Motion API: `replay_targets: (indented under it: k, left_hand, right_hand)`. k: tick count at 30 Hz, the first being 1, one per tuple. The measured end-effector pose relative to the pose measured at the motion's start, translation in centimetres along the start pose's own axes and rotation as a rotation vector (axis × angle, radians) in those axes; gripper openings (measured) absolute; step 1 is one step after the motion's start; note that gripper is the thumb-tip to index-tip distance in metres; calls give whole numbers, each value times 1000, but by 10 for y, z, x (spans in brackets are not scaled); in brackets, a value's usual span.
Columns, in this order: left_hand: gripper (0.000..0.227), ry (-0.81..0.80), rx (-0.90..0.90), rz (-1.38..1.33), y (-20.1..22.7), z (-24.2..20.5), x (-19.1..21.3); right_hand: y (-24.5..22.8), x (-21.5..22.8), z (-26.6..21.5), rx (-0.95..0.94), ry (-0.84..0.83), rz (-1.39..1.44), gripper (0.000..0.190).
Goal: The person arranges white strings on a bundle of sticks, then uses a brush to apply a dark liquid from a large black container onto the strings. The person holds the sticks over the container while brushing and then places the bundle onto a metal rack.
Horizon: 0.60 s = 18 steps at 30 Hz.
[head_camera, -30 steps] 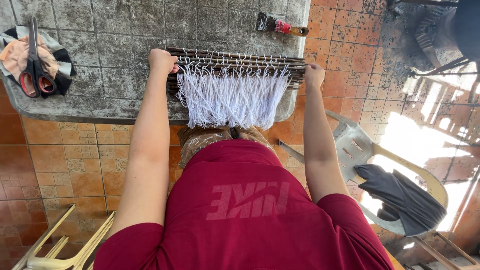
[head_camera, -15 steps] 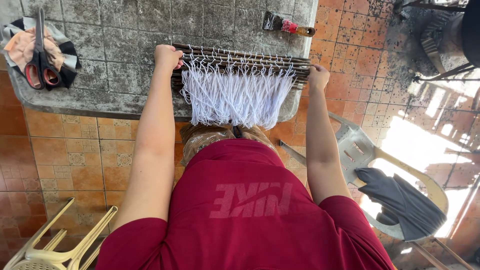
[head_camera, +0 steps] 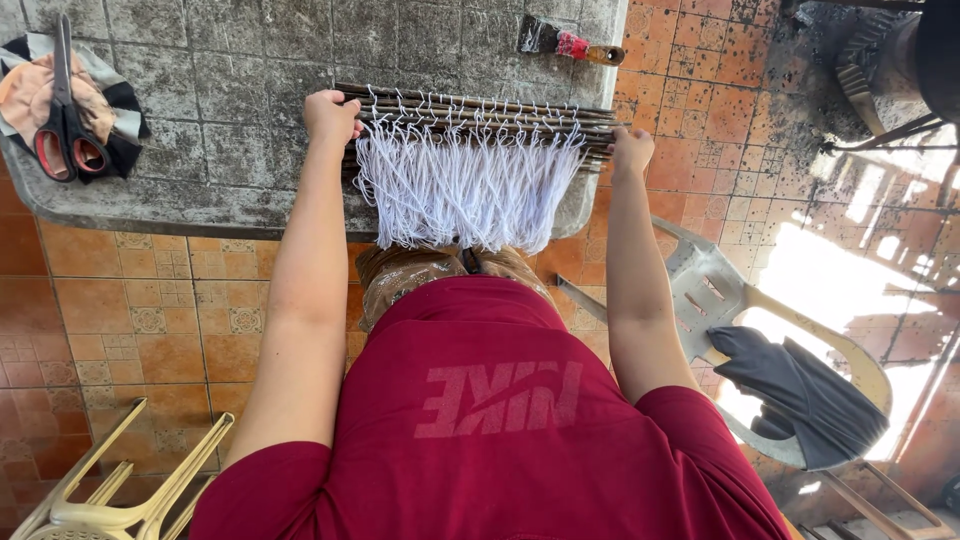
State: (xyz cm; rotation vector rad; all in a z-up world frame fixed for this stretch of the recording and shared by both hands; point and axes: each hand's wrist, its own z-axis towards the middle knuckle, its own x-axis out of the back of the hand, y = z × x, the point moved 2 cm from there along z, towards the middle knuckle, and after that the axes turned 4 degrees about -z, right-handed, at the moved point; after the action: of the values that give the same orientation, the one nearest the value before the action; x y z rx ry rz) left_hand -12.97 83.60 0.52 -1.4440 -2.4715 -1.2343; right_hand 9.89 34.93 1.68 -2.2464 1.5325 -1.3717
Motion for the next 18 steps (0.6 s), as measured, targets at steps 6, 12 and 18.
replay_targets:
  k: [6, 12, 18]
  left_hand:
    - [66, 58, -49, 53, -20, 7, 0]
    - [59, -6, 1, -60, -15, -14, 6]
    - [61, -14, 58, -200, -22, 0, 3]
  right_hand:
    - [-4, 3, -10, 51, -24, 43, 44]
    - [-8, 1, -9, 6, 10, 62, 40]
    - [-1, -3, -6, -3, 18, 124, 19]
